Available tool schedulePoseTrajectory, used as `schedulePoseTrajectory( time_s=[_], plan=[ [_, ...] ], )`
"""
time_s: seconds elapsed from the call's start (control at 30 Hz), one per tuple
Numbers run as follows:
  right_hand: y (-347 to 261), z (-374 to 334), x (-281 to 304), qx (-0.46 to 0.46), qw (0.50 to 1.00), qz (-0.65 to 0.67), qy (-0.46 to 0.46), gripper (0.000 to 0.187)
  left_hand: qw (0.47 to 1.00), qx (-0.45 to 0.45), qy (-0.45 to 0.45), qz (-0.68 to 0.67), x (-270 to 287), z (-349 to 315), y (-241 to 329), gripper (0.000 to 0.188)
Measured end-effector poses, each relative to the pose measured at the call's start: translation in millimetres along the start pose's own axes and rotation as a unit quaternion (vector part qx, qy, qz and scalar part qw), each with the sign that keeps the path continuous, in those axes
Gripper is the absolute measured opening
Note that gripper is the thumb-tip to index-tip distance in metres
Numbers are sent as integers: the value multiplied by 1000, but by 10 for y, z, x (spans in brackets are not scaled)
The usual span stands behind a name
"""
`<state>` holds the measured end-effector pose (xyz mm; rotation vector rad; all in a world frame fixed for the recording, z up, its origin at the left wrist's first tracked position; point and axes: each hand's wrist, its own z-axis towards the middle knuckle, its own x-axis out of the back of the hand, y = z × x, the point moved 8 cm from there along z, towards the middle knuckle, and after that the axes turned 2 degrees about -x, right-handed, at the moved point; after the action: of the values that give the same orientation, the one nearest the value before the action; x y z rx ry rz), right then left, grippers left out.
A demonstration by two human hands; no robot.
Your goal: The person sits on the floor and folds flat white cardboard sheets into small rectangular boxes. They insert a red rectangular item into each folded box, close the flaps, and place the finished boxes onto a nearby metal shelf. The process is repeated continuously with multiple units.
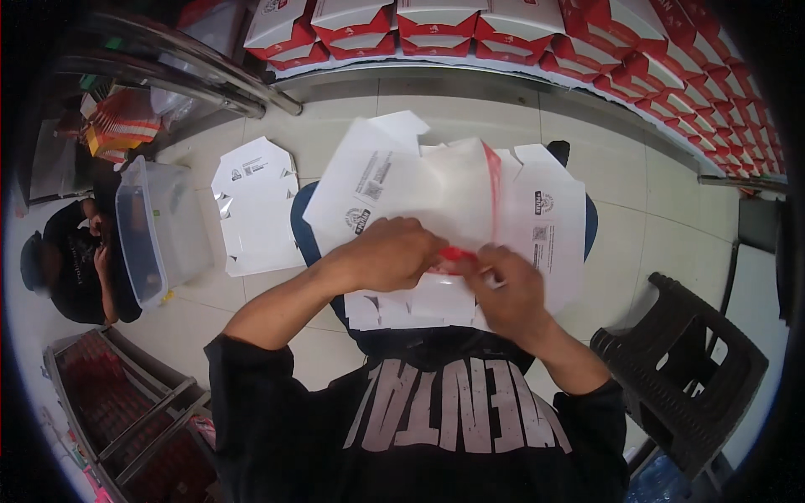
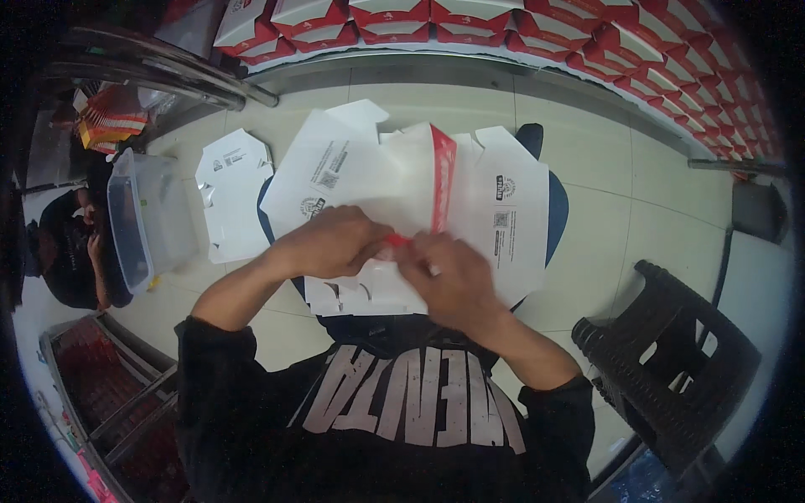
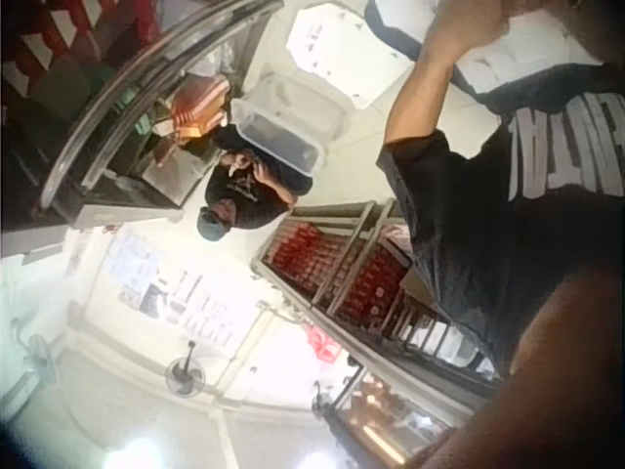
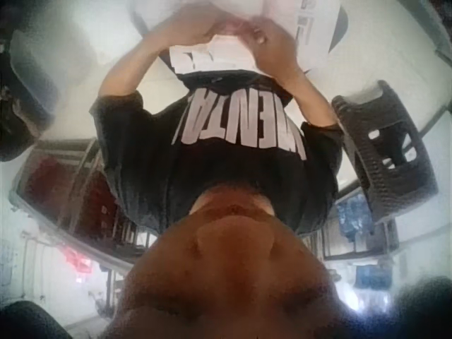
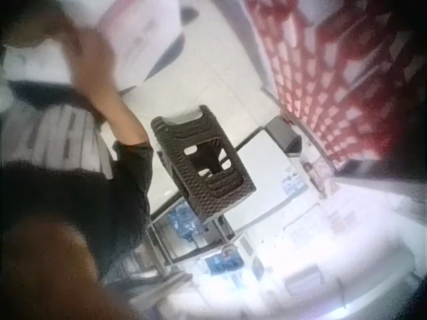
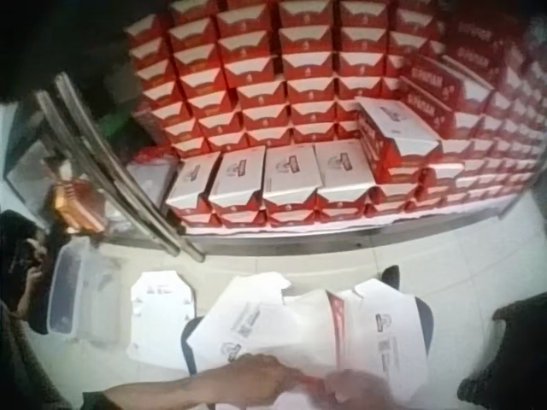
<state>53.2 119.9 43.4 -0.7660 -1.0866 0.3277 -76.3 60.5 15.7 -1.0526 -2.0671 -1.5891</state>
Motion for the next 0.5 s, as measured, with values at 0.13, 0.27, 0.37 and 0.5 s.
schedulePoseTrajectory(
  time_s=[0.13, 0.27, 0.37, 0.5],
  plan=[
    [-120, 190, 116, 60, 994, -91, -12, 28, 998, 49, -15, 47, 191, 45, 99, 13],
    [-4, 167, -186, 39, 976, -171, -132, 22, 991, 69, -75, 90, 136, 46, 137, 17],
    [3, 225, -136, 4, 982, -166, -87, 19, 996, 51, -5, 72, 157, -102, 129, 19],
    [188, 260, -13, -53, 985, -157, -52, 23, 958, 22, 193, 213, 386, -476, 243, 13]
  ],
)
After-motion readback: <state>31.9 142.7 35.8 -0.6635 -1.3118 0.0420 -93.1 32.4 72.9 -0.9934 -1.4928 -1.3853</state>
